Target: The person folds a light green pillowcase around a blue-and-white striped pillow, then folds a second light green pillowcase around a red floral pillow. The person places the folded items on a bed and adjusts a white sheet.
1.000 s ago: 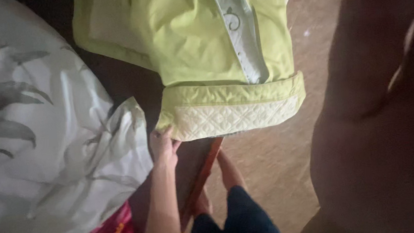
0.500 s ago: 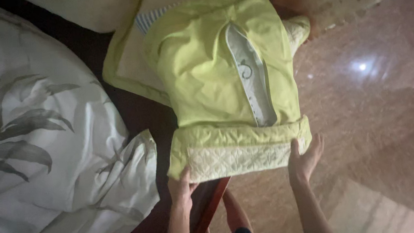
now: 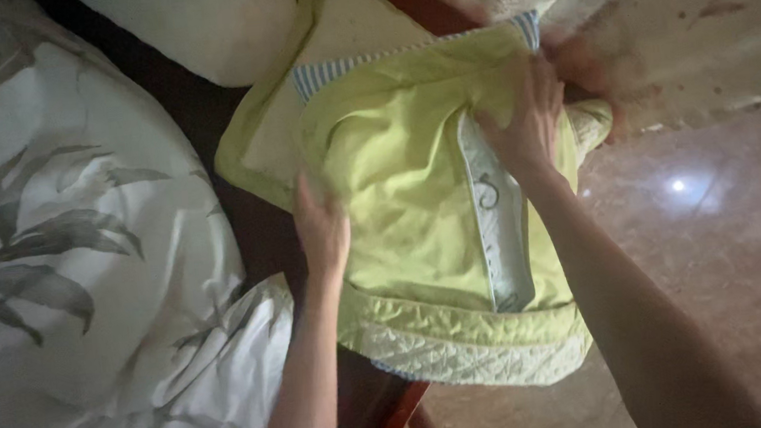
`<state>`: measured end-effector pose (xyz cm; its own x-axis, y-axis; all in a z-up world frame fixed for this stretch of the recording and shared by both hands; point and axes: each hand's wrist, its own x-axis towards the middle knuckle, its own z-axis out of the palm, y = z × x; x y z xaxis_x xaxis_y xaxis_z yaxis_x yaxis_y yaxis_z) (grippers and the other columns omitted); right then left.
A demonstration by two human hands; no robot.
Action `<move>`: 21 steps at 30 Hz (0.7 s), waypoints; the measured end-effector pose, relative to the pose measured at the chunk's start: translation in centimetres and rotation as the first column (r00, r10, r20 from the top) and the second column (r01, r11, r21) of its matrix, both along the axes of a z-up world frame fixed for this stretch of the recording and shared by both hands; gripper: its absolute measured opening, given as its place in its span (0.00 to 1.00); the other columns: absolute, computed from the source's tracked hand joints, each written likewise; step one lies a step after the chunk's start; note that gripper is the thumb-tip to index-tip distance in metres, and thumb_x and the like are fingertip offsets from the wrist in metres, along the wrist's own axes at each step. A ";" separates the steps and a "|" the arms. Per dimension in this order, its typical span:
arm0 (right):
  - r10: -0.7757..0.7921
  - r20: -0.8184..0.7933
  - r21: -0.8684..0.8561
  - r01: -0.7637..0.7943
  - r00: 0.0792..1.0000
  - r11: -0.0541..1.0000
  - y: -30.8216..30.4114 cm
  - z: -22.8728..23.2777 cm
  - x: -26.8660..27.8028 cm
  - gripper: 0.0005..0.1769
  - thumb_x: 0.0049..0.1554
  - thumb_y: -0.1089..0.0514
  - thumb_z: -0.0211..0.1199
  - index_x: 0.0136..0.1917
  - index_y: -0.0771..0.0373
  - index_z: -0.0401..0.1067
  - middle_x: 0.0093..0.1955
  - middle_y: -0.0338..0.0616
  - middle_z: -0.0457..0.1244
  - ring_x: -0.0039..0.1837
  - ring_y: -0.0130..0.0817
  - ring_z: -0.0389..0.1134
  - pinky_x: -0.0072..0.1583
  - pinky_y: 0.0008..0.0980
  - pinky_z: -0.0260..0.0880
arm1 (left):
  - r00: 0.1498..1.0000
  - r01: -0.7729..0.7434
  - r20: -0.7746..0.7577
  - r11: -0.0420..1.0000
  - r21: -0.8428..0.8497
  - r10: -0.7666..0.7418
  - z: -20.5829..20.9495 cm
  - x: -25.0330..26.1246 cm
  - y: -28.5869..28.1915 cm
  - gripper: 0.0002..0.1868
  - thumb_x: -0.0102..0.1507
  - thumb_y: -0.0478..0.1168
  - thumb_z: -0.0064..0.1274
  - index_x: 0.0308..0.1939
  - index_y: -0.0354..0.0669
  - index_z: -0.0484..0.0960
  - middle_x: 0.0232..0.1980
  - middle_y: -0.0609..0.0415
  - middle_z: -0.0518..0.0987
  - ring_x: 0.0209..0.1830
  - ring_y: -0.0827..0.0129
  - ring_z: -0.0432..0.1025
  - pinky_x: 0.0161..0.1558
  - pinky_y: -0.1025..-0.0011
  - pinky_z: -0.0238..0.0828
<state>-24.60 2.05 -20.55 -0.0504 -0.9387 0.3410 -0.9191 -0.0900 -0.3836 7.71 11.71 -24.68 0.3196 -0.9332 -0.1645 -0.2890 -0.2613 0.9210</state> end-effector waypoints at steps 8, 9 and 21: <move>0.396 0.152 0.118 -0.414 0.906 0.902 -7.9 3.5 -3.5 0.44 0.56 0.56 0.63 0.85 0.58 0.57 0.77 0.50 0.60 0.75 0.53 0.59 0.77 0.54 0.53 | 0.824 0.512 0.146 0.830 0.223 -0.548 5.3 0.9 -14.0 0.47 0.56 0.39 0.59 0.77 0.49 0.54 0.73 0.38 0.60 0.72 0.48 0.56 0.68 0.44 0.55; 0.378 0.028 0.321 -0.366 0.925 0.873 -8.6 3.9 -4.2 0.40 0.55 0.51 0.66 0.78 0.57 0.63 0.74 0.50 0.61 0.73 0.52 0.59 0.75 0.54 0.53 | 0.776 0.486 0.205 0.773 0.408 -0.596 5.7 1.2 -14.4 0.47 0.58 0.41 0.61 0.77 0.50 0.52 0.72 0.37 0.59 0.71 0.47 0.56 0.68 0.43 0.55; 0.121 -0.594 0.366 0.133 0.795 0.921 -6.3 15.0 -5.9 0.21 0.60 0.35 0.73 0.52 0.53 0.79 0.43 0.46 0.70 0.47 0.46 0.71 0.63 0.47 0.64 | 0.545 0.554 0.512 0.744 0.374 -0.663 14.4 -3.0 -17.7 0.21 0.68 0.32 0.51 0.66 0.45 0.69 0.54 0.48 0.80 0.49 0.62 0.78 0.50 0.61 0.76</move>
<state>-30.54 -4.22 -5.60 0.0366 -0.9969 -0.0699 -0.9698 -0.0523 0.2384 4.70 -5.96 -10.31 -0.2393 -0.9194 -0.3121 -0.8817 0.0711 0.4665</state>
